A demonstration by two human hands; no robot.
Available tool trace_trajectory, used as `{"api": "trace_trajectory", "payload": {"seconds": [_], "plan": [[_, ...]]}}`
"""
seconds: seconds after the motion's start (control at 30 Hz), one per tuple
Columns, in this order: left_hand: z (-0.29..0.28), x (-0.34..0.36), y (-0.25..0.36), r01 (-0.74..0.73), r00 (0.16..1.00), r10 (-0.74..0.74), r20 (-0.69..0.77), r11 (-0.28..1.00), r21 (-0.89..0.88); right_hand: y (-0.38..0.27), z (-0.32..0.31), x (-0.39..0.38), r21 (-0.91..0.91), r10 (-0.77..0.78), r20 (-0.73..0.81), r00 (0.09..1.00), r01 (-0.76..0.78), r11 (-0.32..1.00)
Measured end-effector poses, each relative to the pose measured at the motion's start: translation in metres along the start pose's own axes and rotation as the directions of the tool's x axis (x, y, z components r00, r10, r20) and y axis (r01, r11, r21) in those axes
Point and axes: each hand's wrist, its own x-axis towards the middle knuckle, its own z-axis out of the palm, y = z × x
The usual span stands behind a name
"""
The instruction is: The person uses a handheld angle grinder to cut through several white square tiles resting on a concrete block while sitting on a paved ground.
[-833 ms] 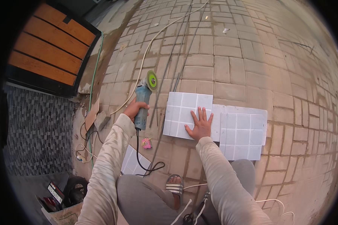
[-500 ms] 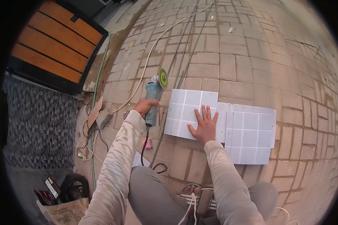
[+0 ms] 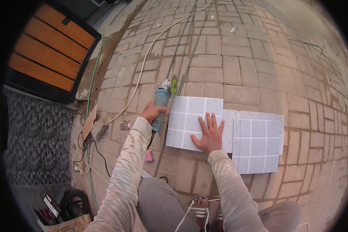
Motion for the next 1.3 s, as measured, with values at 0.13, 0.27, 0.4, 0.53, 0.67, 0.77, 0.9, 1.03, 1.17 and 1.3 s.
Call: {"api": "trace_trajectory", "payload": {"seconds": [0.13, 0.27, 0.4, 0.53, 0.67, 0.77, 0.9, 1.03, 1.17, 1.3], "plan": [[-0.003, 0.007, 0.000, 0.022, 0.999, -0.019, 0.045, 0.998, -0.051, -0.004, -0.002, 0.000, 0.017, 0.006, -0.002, 1.000, -0.006, 1.000], [-0.002, 0.010, 0.003, 0.048, 0.997, -0.041, 0.065, 0.994, -0.100, -0.003, -0.001, 0.003, -0.004, 0.001, -0.002, 1.000, -0.001, 1.000], [0.005, 0.010, 0.010, 0.088, 0.995, -0.083, 0.055, 0.991, -0.104, 0.002, 0.000, 0.006, 0.000, -0.032, -0.001, 0.999, 0.032, 0.999], [0.001, 0.012, 0.007, 0.057, 0.998, -0.053, 0.033, 0.990, -0.132, 0.001, 0.005, -0.003, -0.008, -0.055, 0.062, 0.997, 0.056, 0.998], [0.006, 0.012, 0.003, 0.012, 0.998, -0.009, 0.061, 0.998, -0.059, 0.008, 0.005, 0.001, -0.021, -0.079, -0.009, 0.997, 0.079, 0.997], [0.002, 0.015, -0.003, -0.012, 0.999, 0.014, 0.034, 0.999, -0.050, 0.003, 0.003, 0.001, 0.001, -0.074, 0.004, 0.997, 0.074, 0.997], [0.003, 0.018, -0.007, 0.022, 0.998, -0.017, 0.061, 0.997, -0.075, 0.001, 0.004, 0.001, 0.020, -0.068, 0.005, 0.998, 0.068, 0.998], [0.005, 0.017, -0.007, 0.008, 0.998, -0.005, 0.056, 0.998, -0.068, 0.002, 0.002, 0.001, 0.005, -0.071, -0.003, 0.997, 0.071, 0.997], [0.006, 0.016, -0.004, 0.052, 0.997, -0.046, 0.069, 0.994, -0.093, 0.004, 0.001, 0.001, -0.016, -0.068, 0.014, 0.998, 0.068, 0.998], [0.005, 0.016, -0.005, 0.006, 0.998, 0.001, 0.069, 0.996, -0.093, 0.002, 0.002, 0.001, -0.008, -0.074, 0.000, 0.997, 0.074, 0.997]]}}
